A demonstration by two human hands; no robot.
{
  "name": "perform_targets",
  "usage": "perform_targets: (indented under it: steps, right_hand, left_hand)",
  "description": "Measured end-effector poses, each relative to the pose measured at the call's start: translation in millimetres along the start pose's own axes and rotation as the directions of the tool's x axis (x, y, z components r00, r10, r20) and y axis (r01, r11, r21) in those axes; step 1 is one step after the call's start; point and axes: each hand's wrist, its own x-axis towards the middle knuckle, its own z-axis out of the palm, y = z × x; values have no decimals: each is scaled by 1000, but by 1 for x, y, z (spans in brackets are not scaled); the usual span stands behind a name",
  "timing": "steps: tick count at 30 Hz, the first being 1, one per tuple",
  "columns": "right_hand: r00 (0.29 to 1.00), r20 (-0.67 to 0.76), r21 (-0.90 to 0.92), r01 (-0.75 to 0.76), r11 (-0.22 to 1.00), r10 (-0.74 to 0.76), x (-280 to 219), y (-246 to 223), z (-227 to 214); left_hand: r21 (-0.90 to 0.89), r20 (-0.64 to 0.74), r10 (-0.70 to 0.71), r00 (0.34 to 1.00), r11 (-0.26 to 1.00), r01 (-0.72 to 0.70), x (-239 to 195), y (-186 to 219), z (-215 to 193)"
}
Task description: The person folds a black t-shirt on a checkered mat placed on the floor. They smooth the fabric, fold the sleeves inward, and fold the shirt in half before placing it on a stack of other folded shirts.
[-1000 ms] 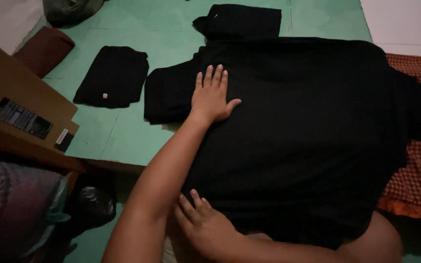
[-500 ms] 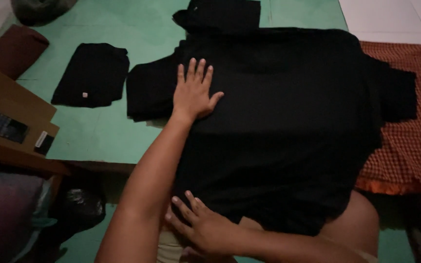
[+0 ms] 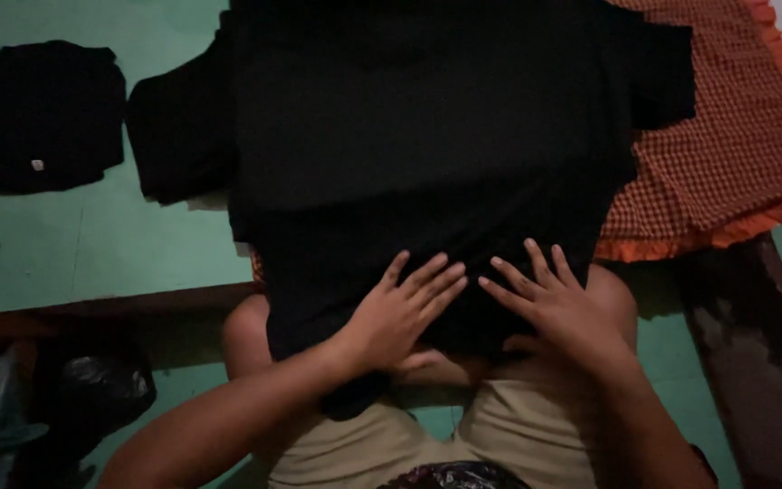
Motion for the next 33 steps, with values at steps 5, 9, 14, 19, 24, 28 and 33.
perform_targets:
  steps: [5,9,14,19,24,28,33]
  right_hand:
    - [1000,-18,-38,5,999,-6,-16,9,26]
    - [982,-188,71,49,996,-35,-21,11,23]
    - [975,-207,91,105,990,-84,-27,18,-3]
    - [998,-28,225,-45,973,53,-29,6,-92]
    - [982,75,63,-177,982,172,-43,13,-89]
    - [965,202,-67,-156,985,167,-28,-4,-83]
    - [939,345,172,-50,984,-12,-30,-6,-55]
  left_hand:
    - [45,314,-41,949,999,28,-35,13,11]
    - [0,346,-57,936,998,60,-59,18,4]
    - [-131,240,18,971,991,13,-73,10,-7]
    - [-289,286,128,950,956,-42,-76,-19,-50]
    - [-264,111,91,990,963,-59,-81,-6,-65]
    - [-233,259,67,963,972,-5,-71,36,-52]
    - [-189,323,-25,946,978,90,-41,80,-22]
